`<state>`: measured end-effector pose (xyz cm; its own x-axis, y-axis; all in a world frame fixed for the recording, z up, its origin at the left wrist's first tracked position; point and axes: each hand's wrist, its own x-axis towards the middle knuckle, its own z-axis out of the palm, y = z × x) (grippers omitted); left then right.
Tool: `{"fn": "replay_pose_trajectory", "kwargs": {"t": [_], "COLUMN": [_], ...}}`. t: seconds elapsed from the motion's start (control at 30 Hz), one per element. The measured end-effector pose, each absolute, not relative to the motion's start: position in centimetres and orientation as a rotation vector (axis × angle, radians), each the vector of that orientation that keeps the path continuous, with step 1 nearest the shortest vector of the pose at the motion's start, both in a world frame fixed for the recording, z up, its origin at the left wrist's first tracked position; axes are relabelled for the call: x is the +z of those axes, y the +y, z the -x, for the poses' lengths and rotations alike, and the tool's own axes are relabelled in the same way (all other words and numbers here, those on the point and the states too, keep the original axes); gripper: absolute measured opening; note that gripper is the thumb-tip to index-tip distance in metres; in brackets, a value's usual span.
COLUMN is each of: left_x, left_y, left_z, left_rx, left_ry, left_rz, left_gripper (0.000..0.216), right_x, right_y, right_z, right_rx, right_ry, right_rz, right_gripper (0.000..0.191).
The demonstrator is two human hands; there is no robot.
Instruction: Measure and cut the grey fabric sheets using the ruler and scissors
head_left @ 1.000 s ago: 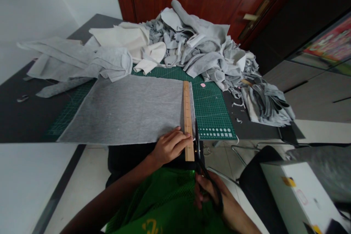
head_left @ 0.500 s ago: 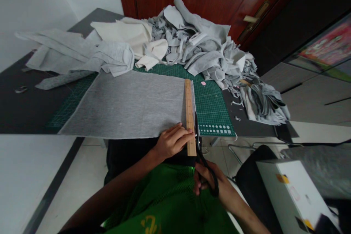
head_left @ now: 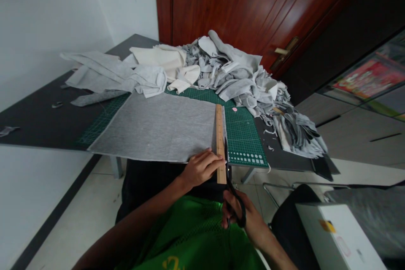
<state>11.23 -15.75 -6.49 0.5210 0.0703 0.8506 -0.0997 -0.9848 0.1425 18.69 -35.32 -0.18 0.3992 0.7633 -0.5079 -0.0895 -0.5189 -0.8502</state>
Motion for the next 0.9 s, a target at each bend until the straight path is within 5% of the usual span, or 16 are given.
{"fn": "replay_pose_trajectory", "kwargs": {"t": [0.9], "left_x": [-6.3], "left_y": [-15.7], "left_z": [-11.1], "left_rx": [1.492], "left_ry": [-0.029], "left_rz": [-2.594], "left_gripper": [0.017], "right_x": [-0.1], "right_y": [-35.6], "right_z": [-17.9], "right_rx": [1.206], "right_ry": [-0.652], "right_rz": [1.806], "right_gripper": [0.073]}}
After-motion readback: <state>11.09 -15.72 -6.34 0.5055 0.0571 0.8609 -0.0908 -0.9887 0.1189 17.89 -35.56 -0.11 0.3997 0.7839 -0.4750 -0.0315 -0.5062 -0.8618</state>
